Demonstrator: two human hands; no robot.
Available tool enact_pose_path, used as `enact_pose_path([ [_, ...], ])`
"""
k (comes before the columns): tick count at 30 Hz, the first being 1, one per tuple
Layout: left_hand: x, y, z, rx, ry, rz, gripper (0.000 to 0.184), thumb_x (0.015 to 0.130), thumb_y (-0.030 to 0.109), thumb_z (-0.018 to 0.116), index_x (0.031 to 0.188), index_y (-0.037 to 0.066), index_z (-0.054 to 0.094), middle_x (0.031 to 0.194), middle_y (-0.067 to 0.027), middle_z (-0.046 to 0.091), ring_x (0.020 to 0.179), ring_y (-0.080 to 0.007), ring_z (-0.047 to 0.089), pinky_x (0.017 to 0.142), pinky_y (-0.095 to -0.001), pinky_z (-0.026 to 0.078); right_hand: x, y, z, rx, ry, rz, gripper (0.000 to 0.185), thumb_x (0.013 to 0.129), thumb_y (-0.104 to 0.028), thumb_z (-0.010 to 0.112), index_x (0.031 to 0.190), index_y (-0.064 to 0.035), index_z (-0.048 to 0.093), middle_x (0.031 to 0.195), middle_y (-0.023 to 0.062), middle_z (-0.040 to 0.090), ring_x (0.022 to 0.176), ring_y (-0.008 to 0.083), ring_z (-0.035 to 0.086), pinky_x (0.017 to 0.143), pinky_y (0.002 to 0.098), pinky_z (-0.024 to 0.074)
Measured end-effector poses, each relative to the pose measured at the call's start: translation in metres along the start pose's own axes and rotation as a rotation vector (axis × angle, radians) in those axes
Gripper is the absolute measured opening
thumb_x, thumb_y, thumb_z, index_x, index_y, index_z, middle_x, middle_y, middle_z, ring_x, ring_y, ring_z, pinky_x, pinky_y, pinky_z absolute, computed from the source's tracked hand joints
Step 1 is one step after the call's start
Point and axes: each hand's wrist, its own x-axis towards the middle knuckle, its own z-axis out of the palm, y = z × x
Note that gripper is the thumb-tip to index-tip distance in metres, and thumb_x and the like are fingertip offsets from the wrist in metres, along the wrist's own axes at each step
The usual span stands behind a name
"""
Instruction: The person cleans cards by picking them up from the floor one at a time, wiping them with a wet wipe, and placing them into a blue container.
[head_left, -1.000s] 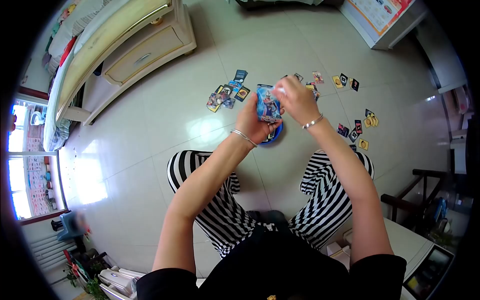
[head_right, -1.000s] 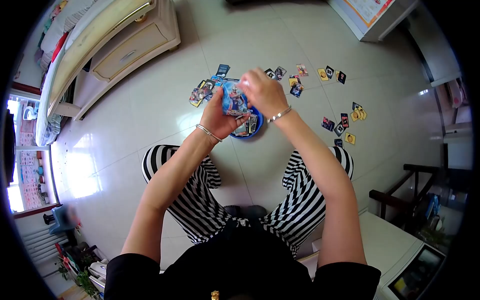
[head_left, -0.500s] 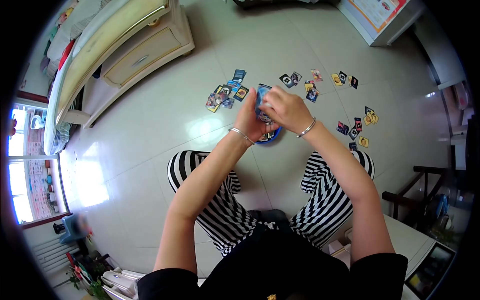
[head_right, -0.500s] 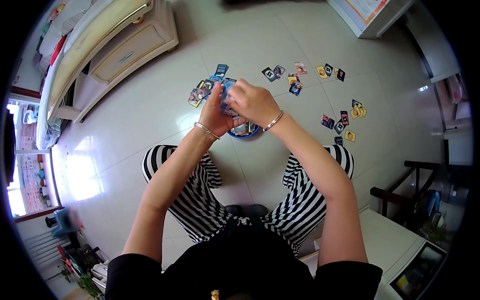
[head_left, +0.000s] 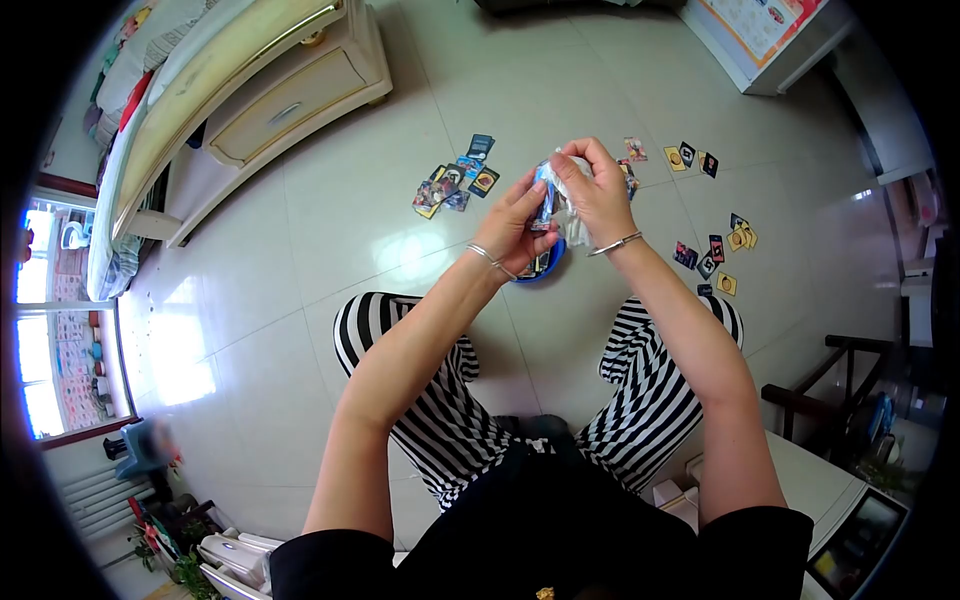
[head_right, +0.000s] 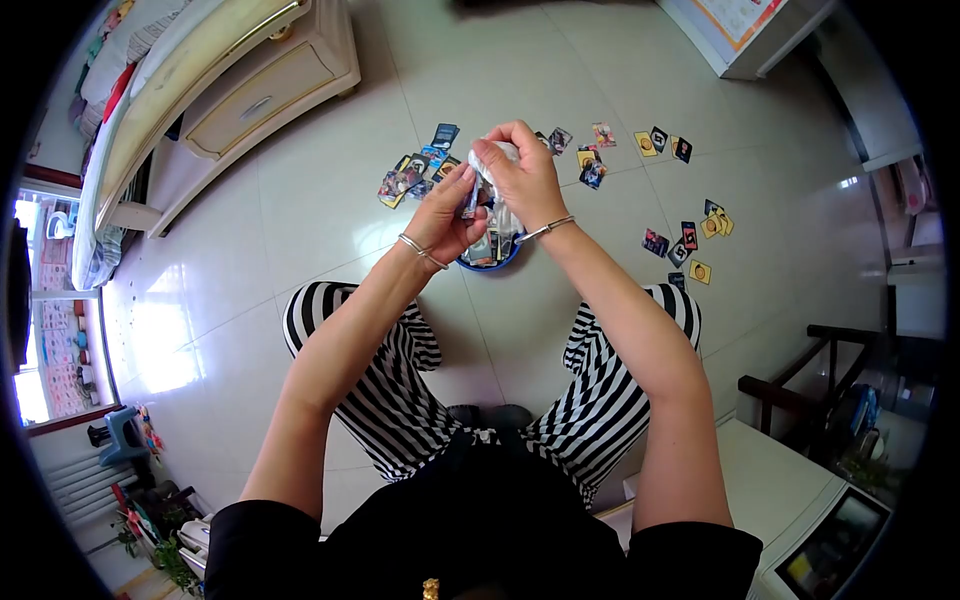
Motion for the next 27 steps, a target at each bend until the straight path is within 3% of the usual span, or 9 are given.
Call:
enact_pose_path([
  [3, 0.005, -0.002, -0.006, 0.042, -0.094, -0.005, 0.03, 0.087, 0.04, 0.05, 0.107, 0.017, 0.049, 0.084, -0.0004, 0.056, 0.071, -0.015, 0.056, 0.062, -0.0309, 0.054, -0.001, -0.006, 0.004, 0.105, -0.036, 0.072, 0.023, 0.081, -0.021, 0.065, 0.084, -0.0023, 0.051, 0.076, 0.002, 0.057, 0.074, 0.0101, 0.053, 0.065, 0.0252, 0.0439],
  [5, 0.009, -0.005, -0.002, 0.044, -0.017, 0.013, 0.036, 0.087, 0.046, 0.047, 0.109, 0.018, 0.049, 0.09, -0.0018, 0.057, 0.078, -0.0177, 0.057, 0.067, -0.0356, 0.052, 0.001, 0.006, 0.005, -0.29, -0.064, -0.249, 0.023, 0.08, -0.021, 0.065, 0.085, -0.0025, 0.052, 0.077, 0.0041, 0.059, 0.069, 0.0116, 0.054, 0.062, 0.0246, 0.0441],
  [7, 0.004, -0.002, 0.007, 0.044, 0.06, 0.027, 0.042, 0.086, 0.051, 0.044, 0.111, 0.018, 0.049, 0.095, -0.0032, 0.057, 0.085, -0.0203, 0.058, 0.073, -0.0404, 0.051, 0.001, 0.011, 0.007, -0.4, -0.059, -0.342, 0.022, 0.08, -0.021, 0.064, 0.085, -0.0035, 0.051, 0.077, 0.0052, 0.059, 0.068, 0.0157, 0.056, 0.06, 0.0271, 0.0448],
  [10, -0.004, 0.002, 0.009, -0.274, -0.116, -0.08, 0.052, 0.087, 0.056, 0.037, 0.113, 0.013, 0.049, 0.116, -0.0099, 0.052, 0.11, -0.0275, 0.049, 0.088, -0.0494, 0.042, 0.001, 0.019, 0.009, -0.677, -0.082, -0.525, 0.021, 0.077, -0.02, 0.063, 0.085, -0.0063, 0.05, 0.078, 0.0073, 0.055, 0.066, 0.0277, 0.057, 0.056, 0.036, 0.0466],
  [13, 0.0, 0.001, 0.0, -0.325, -0.202, -0.098, 0.05, 0.089, 0.053, 0.034, 0.114, 0.012, 0.048, 0.116, -0.0107, 0.052, 0.111, -0.0281, 0.049, 0.093, -0.0486, 0.039, -0.004, 0.024, 0.011, -0.777, -0.16, -0.52, 0.017, 0.077, -0.015, 0.061, 0.086, -0.0071, 0.05, 0.079, 0.0067, 0.053, 0.064, 0.0276, 0.057, 0.057, 0.0358, 0.047],
  [18, 0.005, -0.002, -0.011, -0.488, -0.104, 0.039, 0.042, 0.095, 0.04, 0.026, 0.117, 0.011, 0.047, 0.12, -0.0142, 0.05, 0.115, -0.0269, 0.045, 0.098, -0.0484, 0.034, -0.02, 0.031, 0.017, -0.66, -0.341, -0.687, 0.012, 0.074, -0.008, 0.057, 0.084, -0.0084, 0.051, 0.08, 0.0065, 0.053, 0.068, 0.0274, 0.057, 0.057, 0.0356, 0.0473],
  [21, -0.001, 0.002, -0.004, -0.513, -0.135, -0.024, 0.042, 0.094, 0.04, 0.027, 0.117, 0.011, 0.048, 0.118, -0.0132, 0.052, 0.114, -0.0268, 0.046, 0.097, -0.049, 0.034, -0.012, 0.037, 0.015, -0.702, -0.41, -0.532, 0.013, 0.073, -0.006, 0.057, 0.084, -0.0079, 0.051, 0.081, 0.0076, 0.054, 0.071, 0.0279, 0.057, 0.06, 0.0357, 0.0472],
  [24, -0.002, -0.007, -0.007, -0.497, -0.196, -0.099, 0.042, 0.094, 0.039, 0.027, 0.116, 0.01, 0.048, 0.115, -0.011, 0.054, 0.111, -0.0265, 0.049, 0.097, -0.0482, 0.035, 0.002, 0.006, 0.011, -0.576, -0.181, -0.425, 0.015, 0.072, -0.004, 0.058, 0.085, -0.0071, 0.051, 0.082, 0.0083, 0.054, 0.074, 0.0289, 0.057, 0.062, 0.0363, 0.047],
  [27, -0.003, 0.001, -0.005, -0.477, -0.199, -0.073, 0.042, 0.095, 0.038, 0.026, 0.116, 0.01, 0.048, 0.114, -0.0107, 0.055, 0.11, -0.0269, 0.05, 0.097, -0.0457, 0.035, -0.004, 0.02, 0.021, -0.671, -0.282, -0.566, 0.015, 0.072, -0.005, 0.059, 0.084, -0.0077, 0.051, 0.082, 0.008, 0.055, 0.076, 0.0275, 0.057, 0.062, 0.0361, 0.047],
])
